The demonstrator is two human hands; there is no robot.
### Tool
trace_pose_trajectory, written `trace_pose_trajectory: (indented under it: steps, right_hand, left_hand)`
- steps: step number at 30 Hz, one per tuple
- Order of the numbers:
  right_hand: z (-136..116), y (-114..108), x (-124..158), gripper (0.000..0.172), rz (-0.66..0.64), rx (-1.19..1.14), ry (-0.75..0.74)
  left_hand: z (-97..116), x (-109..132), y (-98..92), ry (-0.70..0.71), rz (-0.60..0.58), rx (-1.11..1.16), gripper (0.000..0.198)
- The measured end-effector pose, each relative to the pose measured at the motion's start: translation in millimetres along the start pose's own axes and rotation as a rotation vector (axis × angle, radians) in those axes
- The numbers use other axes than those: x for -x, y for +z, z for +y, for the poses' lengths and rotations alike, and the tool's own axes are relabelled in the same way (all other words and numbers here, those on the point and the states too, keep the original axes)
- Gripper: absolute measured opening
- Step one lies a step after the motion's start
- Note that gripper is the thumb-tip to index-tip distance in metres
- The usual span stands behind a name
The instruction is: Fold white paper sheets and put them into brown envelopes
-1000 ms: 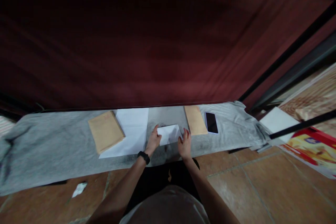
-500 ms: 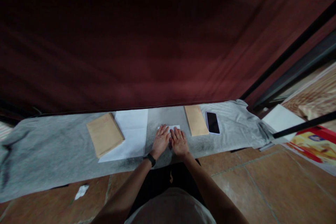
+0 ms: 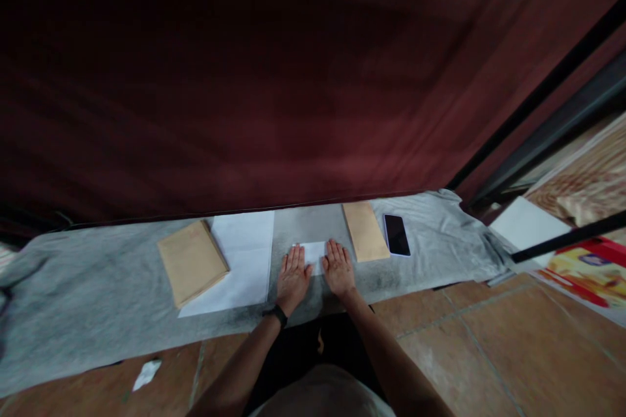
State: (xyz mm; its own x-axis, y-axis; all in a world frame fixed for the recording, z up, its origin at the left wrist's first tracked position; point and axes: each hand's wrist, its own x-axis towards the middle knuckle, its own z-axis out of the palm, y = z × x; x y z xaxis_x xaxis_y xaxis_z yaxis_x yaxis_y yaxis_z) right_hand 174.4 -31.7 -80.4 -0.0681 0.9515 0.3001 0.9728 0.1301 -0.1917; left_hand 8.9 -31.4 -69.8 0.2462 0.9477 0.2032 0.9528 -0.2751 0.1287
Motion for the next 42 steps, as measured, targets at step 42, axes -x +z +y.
trace_pose_trajectory:
  steps: [42]
  right_hand:
    - [7,23,9,0.058,0.132,0.069,-0.073]
  left_hand:
    - [-1,-54,-40.1,-0.083,-0.152,0.158,0.043]
